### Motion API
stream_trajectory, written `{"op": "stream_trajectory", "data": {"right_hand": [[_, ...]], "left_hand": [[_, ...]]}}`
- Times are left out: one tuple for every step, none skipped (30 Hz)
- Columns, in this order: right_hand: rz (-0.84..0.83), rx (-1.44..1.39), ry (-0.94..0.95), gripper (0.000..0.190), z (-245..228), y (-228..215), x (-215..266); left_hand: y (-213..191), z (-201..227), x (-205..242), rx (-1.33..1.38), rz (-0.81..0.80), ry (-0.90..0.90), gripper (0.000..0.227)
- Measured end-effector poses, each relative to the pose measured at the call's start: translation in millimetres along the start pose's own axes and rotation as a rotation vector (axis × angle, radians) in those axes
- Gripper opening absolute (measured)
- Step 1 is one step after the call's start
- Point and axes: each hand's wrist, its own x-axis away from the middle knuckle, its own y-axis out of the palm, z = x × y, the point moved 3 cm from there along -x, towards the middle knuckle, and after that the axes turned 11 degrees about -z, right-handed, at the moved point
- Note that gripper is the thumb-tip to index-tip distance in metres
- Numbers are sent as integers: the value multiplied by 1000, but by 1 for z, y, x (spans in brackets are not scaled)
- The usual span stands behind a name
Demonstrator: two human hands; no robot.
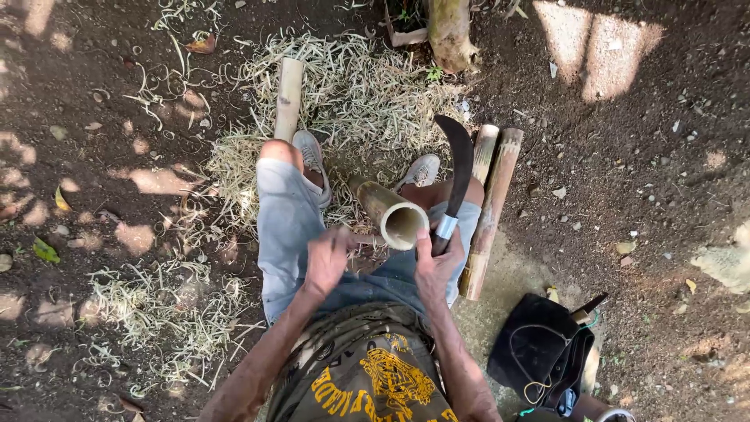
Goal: Shaving the outer skin of a bamboo pole with a sickle.
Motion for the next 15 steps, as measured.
{"op": "stream_trajectory", "data": {"right_hand": [[-16,24,13,16,-1,0,0],[-35,49,22,16,-2,1,-2],[-39,46,16,16,-5,2,-5],[-64,68,12,18,-9,4,-7],[-89,90,9,21,-13,6,-10],[-88,87,6,21,-9,7,-10],[-117,140,-108,23,-7,9,-11],[-144,197,-218,24,-7,10,-11],[-141,197,-215,24,-8,10,-11],[-142,186,-155,25,-6,10,-13],[-143,175,-94,25,-5,11,-14],[-140,177,-93,25,-7,10,-15],[-137,122,-101,26,-10,10,-15],[-135,69,-116,26,-12,10,-18],[-134,73,-121,26,-17,10,-21]], "left_hand": [[2,-6,-4,-16,-24,-123,15],[4,-13,-9,-31,-44,-245,20],[8,-4,-20,-32,-36,-242,20],[10,10,-30,-68,8,-73,48],[12,23,-39,-106,50,96,86],[14,24,-45,-109,51,99,86],[16,26,-52,-110,69,122,100],[20,28,-57,-108,81,143,115],[22,23,-59,-108,77,143,115],[24,18,-61,-105,87,129,117],[26,12,-63,-102,97,114,120],[24,12,-63,-100,94,115,120],[21,13,-64,-127,98,158,122],[19,15,-67,-153,107,205,125],[18,19,-73,-149,109,210,125]]}}
